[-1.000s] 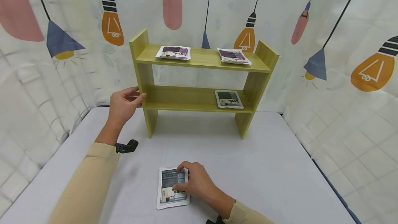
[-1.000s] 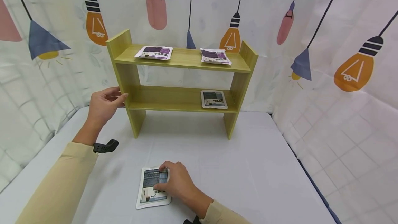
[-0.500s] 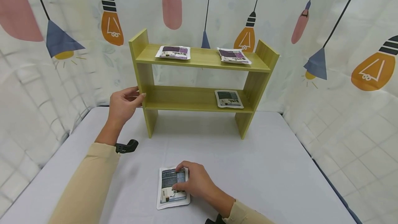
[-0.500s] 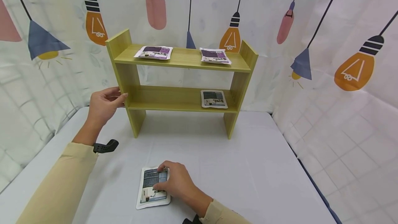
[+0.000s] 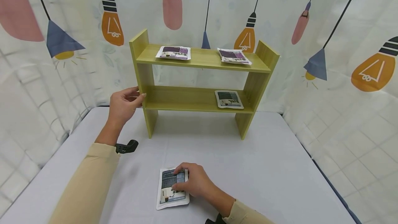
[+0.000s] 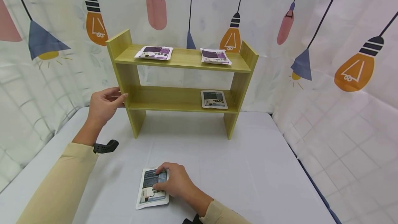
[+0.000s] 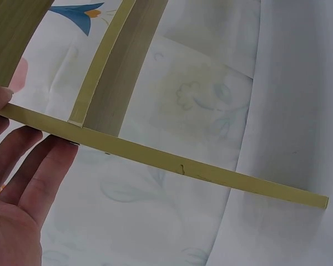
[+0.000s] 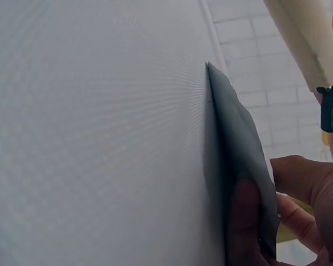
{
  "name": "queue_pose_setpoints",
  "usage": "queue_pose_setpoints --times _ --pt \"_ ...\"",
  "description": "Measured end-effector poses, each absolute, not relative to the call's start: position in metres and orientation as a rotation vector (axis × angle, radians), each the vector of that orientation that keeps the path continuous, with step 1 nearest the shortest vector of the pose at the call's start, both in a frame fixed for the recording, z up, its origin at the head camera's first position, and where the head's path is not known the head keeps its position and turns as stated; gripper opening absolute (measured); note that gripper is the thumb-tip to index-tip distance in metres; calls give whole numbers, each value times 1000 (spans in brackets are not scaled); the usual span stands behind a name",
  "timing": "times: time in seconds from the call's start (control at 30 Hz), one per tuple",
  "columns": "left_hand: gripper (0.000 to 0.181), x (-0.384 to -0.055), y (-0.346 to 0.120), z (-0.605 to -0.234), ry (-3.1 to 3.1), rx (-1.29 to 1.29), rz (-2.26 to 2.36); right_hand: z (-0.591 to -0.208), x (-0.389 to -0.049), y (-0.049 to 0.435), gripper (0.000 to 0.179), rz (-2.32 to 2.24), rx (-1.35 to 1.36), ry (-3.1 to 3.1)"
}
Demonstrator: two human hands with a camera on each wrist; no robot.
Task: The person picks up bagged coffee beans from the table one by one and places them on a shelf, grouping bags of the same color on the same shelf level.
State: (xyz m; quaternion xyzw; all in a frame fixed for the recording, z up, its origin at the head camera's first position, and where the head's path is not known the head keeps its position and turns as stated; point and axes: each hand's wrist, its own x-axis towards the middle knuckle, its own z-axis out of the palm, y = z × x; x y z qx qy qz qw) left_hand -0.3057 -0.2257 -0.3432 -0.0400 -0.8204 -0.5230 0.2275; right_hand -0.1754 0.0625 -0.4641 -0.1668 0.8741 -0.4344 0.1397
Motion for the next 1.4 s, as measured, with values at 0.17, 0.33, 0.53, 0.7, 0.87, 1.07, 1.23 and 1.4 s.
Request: queue_pose_setpoints --times 0.17,0.33,0.53,0.7,0.87,1.07,1.23,1.4 --pt "55 -305 -226 -343 -2267 -108 -1437 -463 -175 63 32 -1273 -474 2507" --pt "56 -305 -226 -343 -2271 -103 -1442 -465 -177 63 31 -1290 -499 2505" --pt "55 -305 -226 -343 -2271 -105 -1440 -469 -179 63 30 -1312 -514 2506" --pt "55 -305 -226 -343 -2261 -108 -1438 -471 -178 63 31 -1329 -507 2486" --pt "54 -306 -226 -344 -2259 -112 -1441 -469 -178 63 32 -1335 -508 2478" --pt "54 -306 -226 -344 -2260 -112 -1442 -470 -178 63 37 -1344 -516 2467" --pt "54 -305 -225 -344 -2264 -109 -1433 -471 -180 64 39 -1342 -548 2457" --pt "54 -306 -225 -344 -2259 -104 -1440 -473 -181 64 40 -1357 -564 2443"
